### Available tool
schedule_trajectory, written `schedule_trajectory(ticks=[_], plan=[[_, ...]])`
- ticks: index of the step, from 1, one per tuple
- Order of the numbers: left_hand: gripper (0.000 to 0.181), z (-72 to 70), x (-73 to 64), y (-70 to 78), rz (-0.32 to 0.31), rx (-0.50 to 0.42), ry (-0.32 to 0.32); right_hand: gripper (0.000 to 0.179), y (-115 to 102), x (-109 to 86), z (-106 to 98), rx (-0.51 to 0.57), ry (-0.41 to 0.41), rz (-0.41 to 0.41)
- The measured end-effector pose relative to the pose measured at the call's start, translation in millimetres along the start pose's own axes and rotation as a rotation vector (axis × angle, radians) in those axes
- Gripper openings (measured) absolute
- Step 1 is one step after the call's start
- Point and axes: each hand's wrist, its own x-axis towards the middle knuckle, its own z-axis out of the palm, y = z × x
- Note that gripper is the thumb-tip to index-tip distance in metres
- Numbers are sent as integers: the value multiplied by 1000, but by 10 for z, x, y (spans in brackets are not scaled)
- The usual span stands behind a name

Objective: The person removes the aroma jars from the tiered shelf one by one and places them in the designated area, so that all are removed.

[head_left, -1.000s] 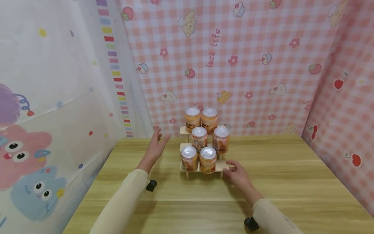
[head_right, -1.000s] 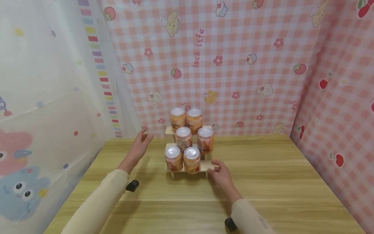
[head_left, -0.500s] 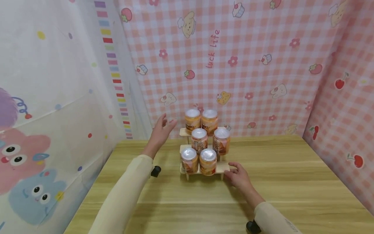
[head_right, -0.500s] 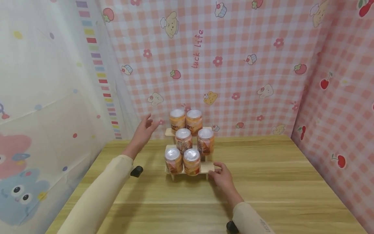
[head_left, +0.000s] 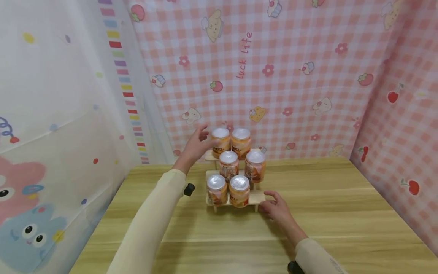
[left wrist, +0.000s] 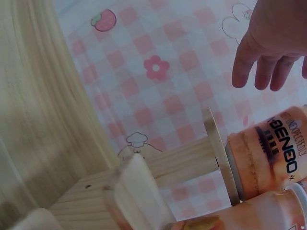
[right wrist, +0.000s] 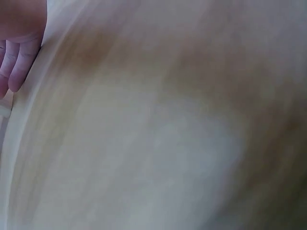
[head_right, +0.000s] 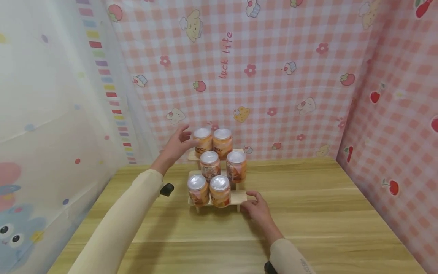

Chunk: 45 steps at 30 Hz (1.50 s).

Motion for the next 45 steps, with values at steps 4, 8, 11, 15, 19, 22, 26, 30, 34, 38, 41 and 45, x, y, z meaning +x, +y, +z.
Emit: schedule_trajectory(ticks=[4, 8, 11, 15, 19, 22, 26, 30, 34, 38, 41, 45], plan=[[89, 21, 59, 7, 14, -56, -25, 44, 0, -17, 36, 2, -4, -7], [86, 41, 105, -3, 20, -93, -62, 44, -5, -30, 60, 4, 0, 1], [81, 46, 114, -9, 3, -75, -78, 44, 0, -34, 78, 10, -3, 4], [78, 46, 102, 1, -23, -47, -83, 44, 9, -48, 98, 21, -6, 4], [78, 43, 102, 3, -23, -37, -78, 44, 19, -58, 116, 24, -3, 1], [76, 37, 102, -4, -19, -26, -68, 44, 26, -63, 127, 20, -4, -3], [71, 10, 88, 7, 4, -9, -22, 44, 33, -66, 144, 12, 5, -1], [70, -68, 59, 58, 39, -9, 51, 44, 45, -56, 148, 11, 5, -4], [72, -192, 17, 120, 65, -28, 93, 45, 56, -38, 115, -7, -12, -11], [72, -329, -53, 152, 70, -33, 110, 45, 35, -20, 58, -29, -29, -24], [74, -437, -135, 139, 63, -32, 117, 46, 16, -9, 13, -24, -40, -22], [77, -588, -286, 97, 42, -28, 127, 46, 2, -2, -34, -17, -49, -7]])
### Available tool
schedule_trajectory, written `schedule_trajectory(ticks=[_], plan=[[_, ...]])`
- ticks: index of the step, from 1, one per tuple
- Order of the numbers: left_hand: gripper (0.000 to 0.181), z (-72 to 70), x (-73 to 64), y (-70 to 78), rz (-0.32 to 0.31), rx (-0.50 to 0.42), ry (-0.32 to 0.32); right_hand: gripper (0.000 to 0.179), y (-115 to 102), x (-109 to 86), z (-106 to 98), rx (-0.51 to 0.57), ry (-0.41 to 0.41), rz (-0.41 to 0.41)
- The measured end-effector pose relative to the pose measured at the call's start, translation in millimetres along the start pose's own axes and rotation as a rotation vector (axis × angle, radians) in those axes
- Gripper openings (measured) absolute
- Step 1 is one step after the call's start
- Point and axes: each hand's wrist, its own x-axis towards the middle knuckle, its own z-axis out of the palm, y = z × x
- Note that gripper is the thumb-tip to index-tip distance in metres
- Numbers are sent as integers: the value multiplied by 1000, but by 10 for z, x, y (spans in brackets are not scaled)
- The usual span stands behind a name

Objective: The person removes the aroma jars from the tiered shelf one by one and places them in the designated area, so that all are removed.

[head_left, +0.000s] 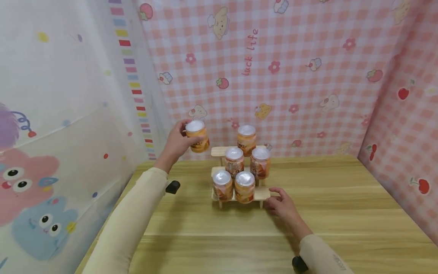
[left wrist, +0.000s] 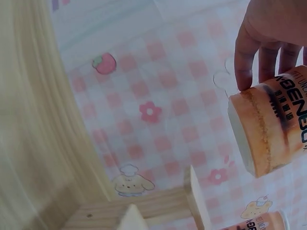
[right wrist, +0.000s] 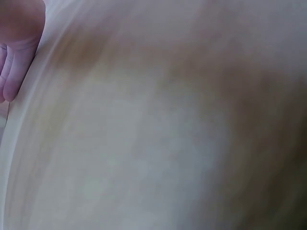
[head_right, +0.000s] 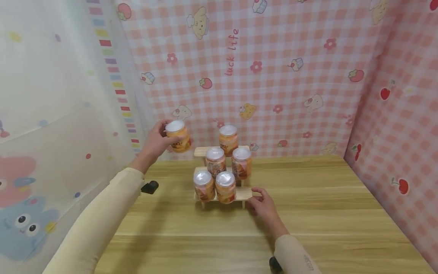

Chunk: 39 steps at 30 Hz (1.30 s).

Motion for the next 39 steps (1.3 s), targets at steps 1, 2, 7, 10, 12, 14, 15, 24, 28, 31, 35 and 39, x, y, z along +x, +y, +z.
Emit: schedule_trajectory(ticks=[1, 2, 7, 10, 12, 14, 15, 24, 28, 31, 35, 39], plan=[[77, -43, -38, -6, -2, 1, 2, 46, -3, 1, -8, -2, -3, 3], [77, -84, -71, -11, -4, 0, 4, 46, -3, 7, -17, -2, -7, 6], [79, -245, -239, -40, -22, 21, -5, 44, 7, 25, -32, -4, -21, 8], [78, -308, -359, -91, -42, 29, -23, 44, 7, 21, -26, -10, -24, 7], [77, -326, -454, -129, -47, 26, -33, 44, 5, 22, -28, -16, -27, 5], [74, -330, -559, -170, -46, 24, -44, 45, 4, 24, -30, -18, -29, 3], [74, -329, -615, -195, -45, 27, -47, 45, 6, 24, -32, -20, -33, -1], [72, -281, -1129, -460, -30, 34, -78, 45, 12, -5, -34, -21, -40, -1], [70, -257, -1329, -542, -53, 14, -109, 45, 2, -16, -26, -20, -39, 0], [70, -218, -1455, -593, -75, -12, -126, 46, -4, -22, -25, -14, -37, 2], [70, -122, -1582, -670, -97, -40, -138, 46, -6, -30, -30, -11, -36, 8], [71, 14, -1683, -751, -116, -47, -138, 45, -3, -27, -34, -14, -45, 2]])
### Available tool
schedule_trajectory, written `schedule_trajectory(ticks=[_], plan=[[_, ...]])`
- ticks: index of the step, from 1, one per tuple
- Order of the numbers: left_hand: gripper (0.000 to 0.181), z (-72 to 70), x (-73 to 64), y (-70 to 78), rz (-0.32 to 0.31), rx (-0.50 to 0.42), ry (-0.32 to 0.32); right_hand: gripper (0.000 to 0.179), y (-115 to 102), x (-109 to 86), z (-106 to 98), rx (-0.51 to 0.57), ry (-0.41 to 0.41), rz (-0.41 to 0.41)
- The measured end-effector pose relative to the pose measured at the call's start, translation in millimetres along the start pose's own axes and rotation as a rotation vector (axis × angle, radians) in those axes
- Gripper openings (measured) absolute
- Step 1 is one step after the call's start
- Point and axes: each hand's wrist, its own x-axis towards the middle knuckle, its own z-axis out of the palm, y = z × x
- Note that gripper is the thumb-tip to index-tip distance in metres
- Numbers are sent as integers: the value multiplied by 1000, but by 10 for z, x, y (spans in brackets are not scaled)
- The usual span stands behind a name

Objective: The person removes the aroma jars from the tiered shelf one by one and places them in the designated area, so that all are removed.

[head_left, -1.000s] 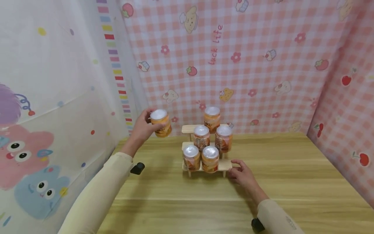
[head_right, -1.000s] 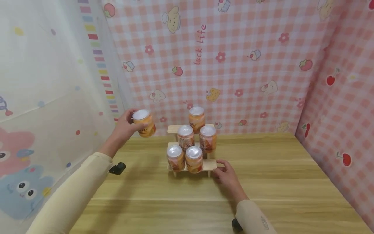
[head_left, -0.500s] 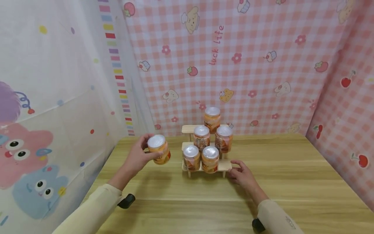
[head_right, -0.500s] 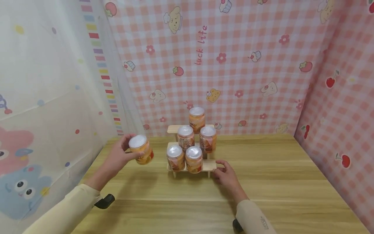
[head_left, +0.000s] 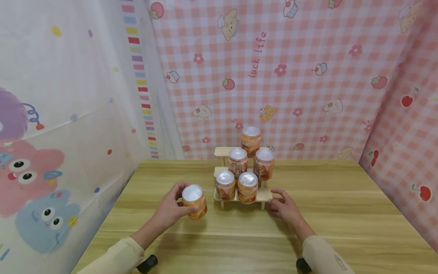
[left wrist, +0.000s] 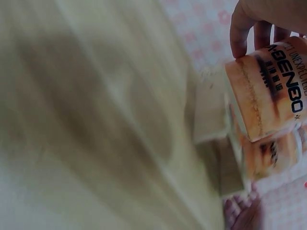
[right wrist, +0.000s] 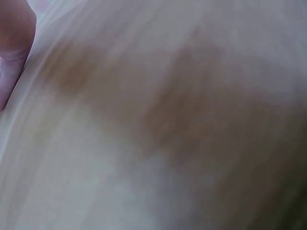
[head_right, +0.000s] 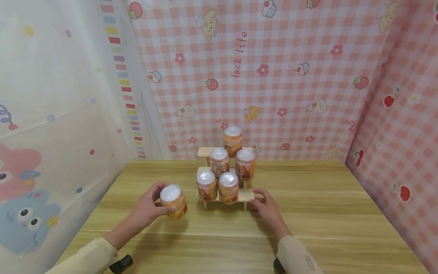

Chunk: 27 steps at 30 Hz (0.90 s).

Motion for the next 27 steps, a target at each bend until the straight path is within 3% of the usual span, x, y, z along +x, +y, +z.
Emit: schedule_trajectory(ticks=[6, 11, 15, 27], plan=[[72, 259, -72, -108, -44, -30, -22, 44, 18, 16, -2, 8, 7, 11], [71, 481, -103, -141, -18, -63, -86, 45, 11, 21, 2, -4, 5, 8], [71, 654, -70, -168, 5, -84, -139, 45, 11, 19, -11, -2, 13, 14], [71, 1098, 55, -212, 29, -97, -209, 47, 2, 17, -6, -1, 2, 25]])
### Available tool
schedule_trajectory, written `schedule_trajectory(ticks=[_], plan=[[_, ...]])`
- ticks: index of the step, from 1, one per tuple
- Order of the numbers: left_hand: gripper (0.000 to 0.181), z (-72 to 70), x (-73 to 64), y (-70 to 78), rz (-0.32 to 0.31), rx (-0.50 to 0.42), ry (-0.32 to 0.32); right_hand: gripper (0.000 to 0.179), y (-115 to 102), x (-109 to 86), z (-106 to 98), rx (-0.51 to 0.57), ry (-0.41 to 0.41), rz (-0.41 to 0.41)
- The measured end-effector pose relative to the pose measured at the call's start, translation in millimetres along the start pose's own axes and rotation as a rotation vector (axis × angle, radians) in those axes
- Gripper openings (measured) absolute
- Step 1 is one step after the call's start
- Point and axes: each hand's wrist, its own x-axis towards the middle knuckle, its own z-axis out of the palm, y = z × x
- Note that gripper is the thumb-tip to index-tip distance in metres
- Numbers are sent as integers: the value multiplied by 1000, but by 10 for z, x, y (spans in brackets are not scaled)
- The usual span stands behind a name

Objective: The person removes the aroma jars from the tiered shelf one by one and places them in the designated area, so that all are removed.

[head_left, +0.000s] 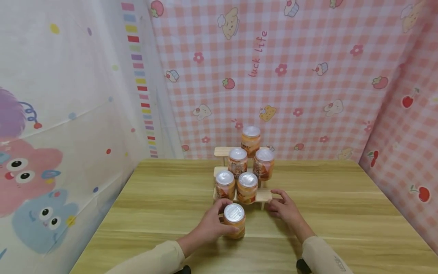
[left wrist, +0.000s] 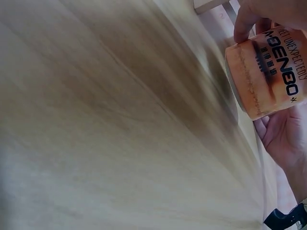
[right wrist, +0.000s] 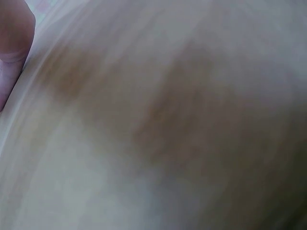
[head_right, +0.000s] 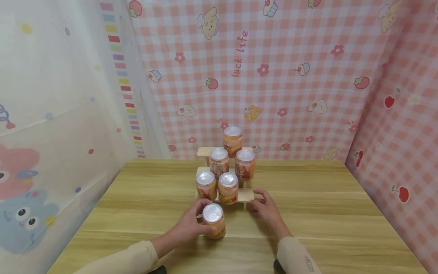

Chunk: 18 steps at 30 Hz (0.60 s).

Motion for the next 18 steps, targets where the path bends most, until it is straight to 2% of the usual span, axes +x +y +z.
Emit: schedule_trajectory(ticks=[7, 18], plan=[[69, 98, 74, -42, 9, 43, 6, 46, 28, 22, -10, 18, 4, 7], [69, 109, 105, -58, -1, 51, 21, 43, 32, 25, -18, 8, 7, 13]])
